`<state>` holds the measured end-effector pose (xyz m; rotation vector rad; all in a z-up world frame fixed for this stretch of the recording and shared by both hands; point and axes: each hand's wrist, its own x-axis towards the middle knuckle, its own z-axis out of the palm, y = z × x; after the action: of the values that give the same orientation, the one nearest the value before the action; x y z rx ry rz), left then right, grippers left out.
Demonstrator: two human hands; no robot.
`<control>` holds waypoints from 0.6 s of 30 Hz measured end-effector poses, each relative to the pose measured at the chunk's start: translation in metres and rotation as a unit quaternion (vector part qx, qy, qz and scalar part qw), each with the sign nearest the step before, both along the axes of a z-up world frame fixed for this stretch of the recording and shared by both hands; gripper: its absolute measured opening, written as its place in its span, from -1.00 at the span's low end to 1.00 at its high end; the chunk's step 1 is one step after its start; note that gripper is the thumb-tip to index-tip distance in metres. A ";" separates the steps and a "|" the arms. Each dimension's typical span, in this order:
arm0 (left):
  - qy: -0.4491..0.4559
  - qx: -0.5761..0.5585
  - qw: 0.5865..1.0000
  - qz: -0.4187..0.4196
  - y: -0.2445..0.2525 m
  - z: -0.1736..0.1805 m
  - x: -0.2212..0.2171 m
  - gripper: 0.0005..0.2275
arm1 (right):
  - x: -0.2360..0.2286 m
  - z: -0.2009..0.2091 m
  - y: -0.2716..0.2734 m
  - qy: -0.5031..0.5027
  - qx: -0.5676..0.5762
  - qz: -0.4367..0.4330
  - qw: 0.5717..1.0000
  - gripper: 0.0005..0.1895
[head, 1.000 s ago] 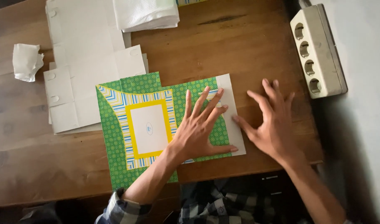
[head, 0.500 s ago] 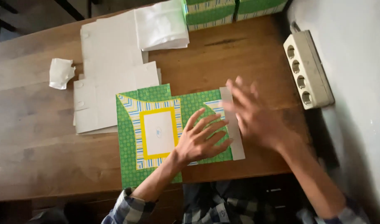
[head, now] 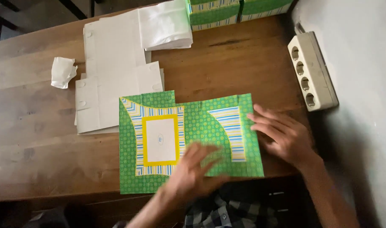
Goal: The person folds white tissue paper and places it into a small green and blue patterned box, then closes the box. They then pick up a flat white cardboard box blank, fold its flaps, and apply green patterned tape to seal the edges.
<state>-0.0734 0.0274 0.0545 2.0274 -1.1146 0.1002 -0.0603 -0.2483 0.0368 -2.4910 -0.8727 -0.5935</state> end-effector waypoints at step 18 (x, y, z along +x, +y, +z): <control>0.200 -0.273 0.892 0.299 -0.001 -0.114 -0.092 -0.22 | -0.053 -0.020 0.035 -0.026 0.254 -0.113 0.960 -0.77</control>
<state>-0.1650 0.0266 -0.0592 1.6928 -0.1409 0.2612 -0.1132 -0.2136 0.0165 -2.1165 -0.3847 -0.8413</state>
